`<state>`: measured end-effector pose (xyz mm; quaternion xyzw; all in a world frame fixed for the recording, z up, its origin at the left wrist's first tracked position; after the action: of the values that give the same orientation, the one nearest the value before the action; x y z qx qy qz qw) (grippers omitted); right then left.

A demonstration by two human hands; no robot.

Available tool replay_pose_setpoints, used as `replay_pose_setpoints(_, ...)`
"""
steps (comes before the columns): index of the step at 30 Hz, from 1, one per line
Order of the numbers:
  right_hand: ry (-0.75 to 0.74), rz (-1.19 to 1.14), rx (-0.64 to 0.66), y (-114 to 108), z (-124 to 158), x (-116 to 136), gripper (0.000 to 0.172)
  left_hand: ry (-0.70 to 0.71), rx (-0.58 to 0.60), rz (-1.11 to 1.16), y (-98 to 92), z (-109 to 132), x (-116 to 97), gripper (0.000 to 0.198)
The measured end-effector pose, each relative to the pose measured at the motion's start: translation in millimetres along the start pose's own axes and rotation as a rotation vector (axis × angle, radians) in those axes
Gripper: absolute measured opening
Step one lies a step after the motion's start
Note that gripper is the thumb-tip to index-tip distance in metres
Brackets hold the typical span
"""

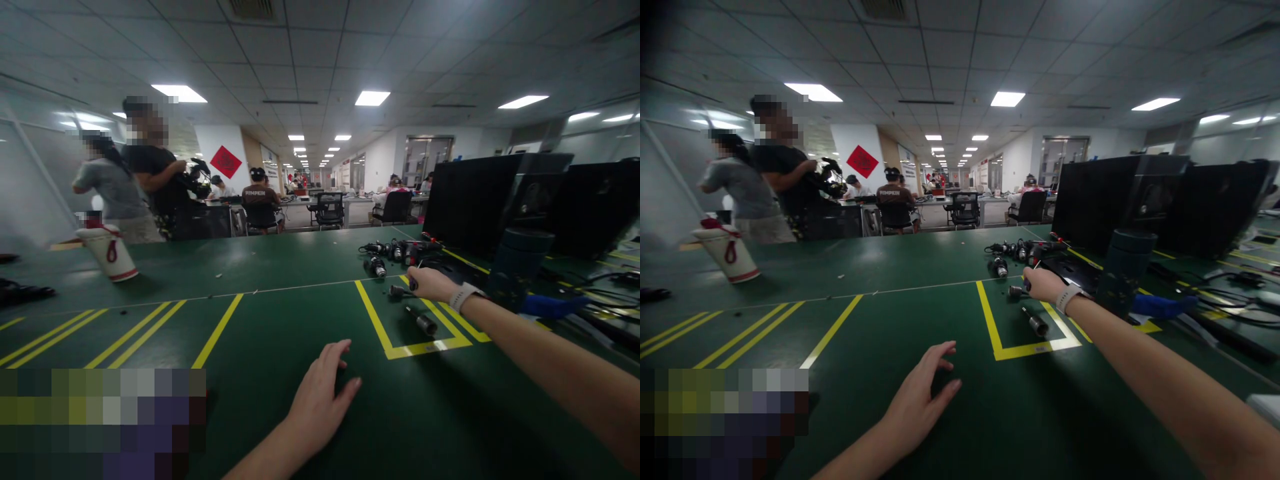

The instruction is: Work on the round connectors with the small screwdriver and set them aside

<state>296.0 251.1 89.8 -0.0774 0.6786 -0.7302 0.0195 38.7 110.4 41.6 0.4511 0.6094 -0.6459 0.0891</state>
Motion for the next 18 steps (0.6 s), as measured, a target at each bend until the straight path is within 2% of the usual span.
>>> replay_pose_setpoints(3, -0.107, -0.073, -0.085, -23.1, 23.1, 32.4, 0.023, -0.004, -0.003, 0.007, 1.3, -1.2, 1.0, 0.048)
replay_pose_setpoints(6, -0.296, -0.191, -0.16, -32.9, 57.7, 87.3, 0.022, 0.032, -0.055, 0.032, -1.5, -2.2, -0.6, 0.048)
replay_pose_setpoints(9, -0.532, -0.337, -0.191, -25.1, 97.2, 150.2, 0.028, 0.082, -0.17, 0.047, -12.0, 0.5, -3.1, 0.056)
replay_pose_setpoints(12, -0.71, -0.46, -0.21, -9.4, 126.1, 195.8, 0.02, 0.105, -0.288, 0.071, -25.3, 6.4, -2.4, 0.06)
replay_pose_setpoints(15, -0.79, -0.572, -0.255, 4.0, 136.1, 212.7, 0.022, 0.089, -0.335, 0.109, -32.3, 9.7, 2.9, 0.053)
replay_pose_setpoints(18, -0.824, -0.641, -0.273, 13.4, 135.9, 211.6, 0.023, 0.089, -0.311, 0.152, -30.5, 7.3, 7.5, 0.052)
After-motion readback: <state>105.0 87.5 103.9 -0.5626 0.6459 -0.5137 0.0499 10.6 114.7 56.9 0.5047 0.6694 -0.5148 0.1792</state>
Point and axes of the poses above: each hand's wrist, its own z-axis away from the middle knuckle, its own y-axis out of the palm, x = y × z, the point moved 9 cm from there along -z, towards the middle knuckle, and after that the axes turned 10 degrees about x, right-handed, at the moved point
